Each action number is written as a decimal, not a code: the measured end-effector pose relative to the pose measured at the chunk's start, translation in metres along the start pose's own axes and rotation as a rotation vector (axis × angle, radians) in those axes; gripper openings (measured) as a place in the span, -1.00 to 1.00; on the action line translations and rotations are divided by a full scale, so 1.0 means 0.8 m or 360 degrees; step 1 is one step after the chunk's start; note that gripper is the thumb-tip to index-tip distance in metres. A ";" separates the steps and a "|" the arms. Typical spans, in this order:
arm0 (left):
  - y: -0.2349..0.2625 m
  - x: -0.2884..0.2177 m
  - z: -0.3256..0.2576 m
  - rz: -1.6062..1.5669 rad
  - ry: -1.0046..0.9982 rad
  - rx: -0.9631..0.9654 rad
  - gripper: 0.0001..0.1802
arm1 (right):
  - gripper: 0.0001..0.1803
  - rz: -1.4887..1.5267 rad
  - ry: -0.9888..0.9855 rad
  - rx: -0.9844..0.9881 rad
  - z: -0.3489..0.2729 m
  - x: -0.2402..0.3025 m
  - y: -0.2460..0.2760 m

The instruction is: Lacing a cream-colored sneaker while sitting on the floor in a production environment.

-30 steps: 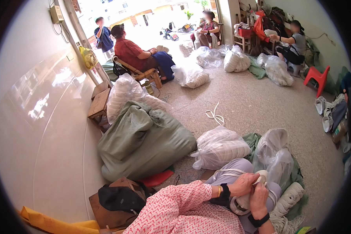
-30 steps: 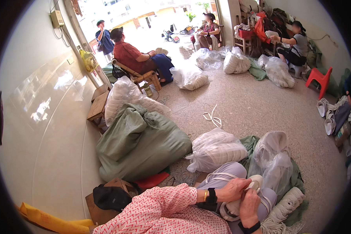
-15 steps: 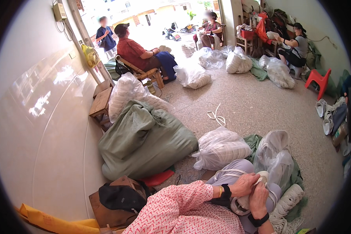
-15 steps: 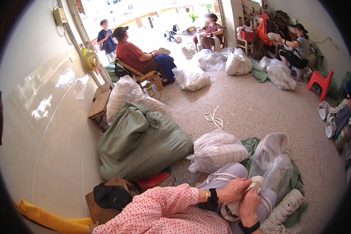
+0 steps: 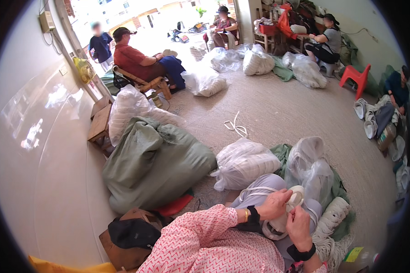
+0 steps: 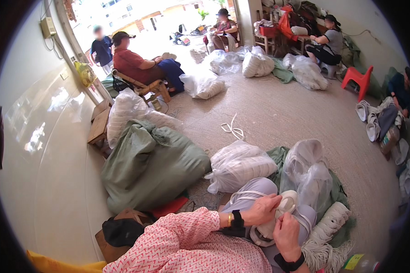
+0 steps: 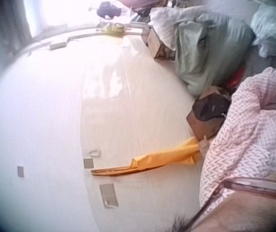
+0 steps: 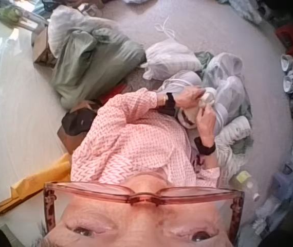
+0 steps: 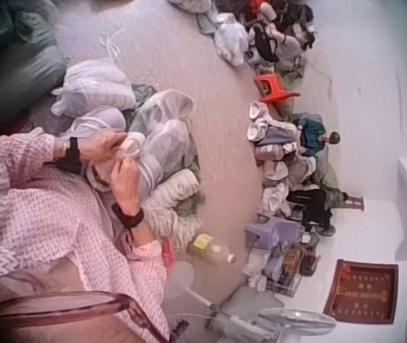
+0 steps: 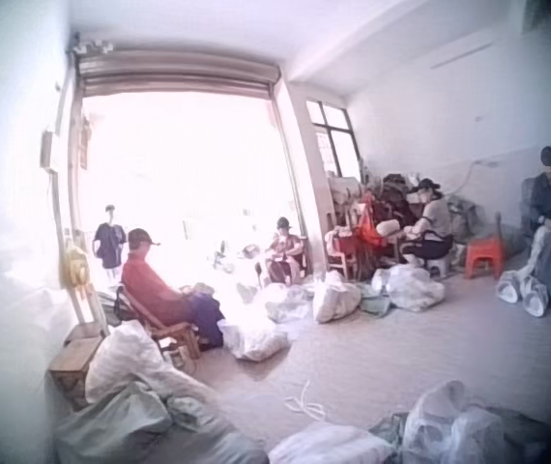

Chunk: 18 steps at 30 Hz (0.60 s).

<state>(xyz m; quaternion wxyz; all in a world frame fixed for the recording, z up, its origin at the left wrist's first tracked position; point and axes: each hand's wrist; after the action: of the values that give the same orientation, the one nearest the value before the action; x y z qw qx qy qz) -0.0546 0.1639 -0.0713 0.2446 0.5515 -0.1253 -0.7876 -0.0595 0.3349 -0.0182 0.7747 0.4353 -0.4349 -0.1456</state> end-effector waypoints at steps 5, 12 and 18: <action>0.001 -0.003 0.002 0.0055 -0.0071 -0.0032 -0.82 | -0.88 0.0470 -0.0320 0.0198 -0.009 0.037 0.054; 0.012 0.001 -0.004 0.0113 -0.0062 0.0037 -0.82 | -0.88 0.1127 -0.0666 0.0453 0.003 0.130 0.213; 0.032 -0.051 0.017 -0.0157 -0.0288 0.0232 -0.70 | -0.89 0.1074 -0.0617 0.0230 0.030 0.098 0.223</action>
<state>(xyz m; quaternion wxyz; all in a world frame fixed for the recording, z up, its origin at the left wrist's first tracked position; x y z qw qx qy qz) -0.0500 0.1623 -0.0215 0.1526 0.4998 -0.1766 -0.8341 -0.0602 0.3776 0.1734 0.6500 0.2857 -0.7008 0.0687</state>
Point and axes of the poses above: each hand's wrist, its own z-axis towards the middle knuckle, its own y-axis out of the back of the hand, x = y × z, and after that the axes turned 1 degree about -x, right-handed
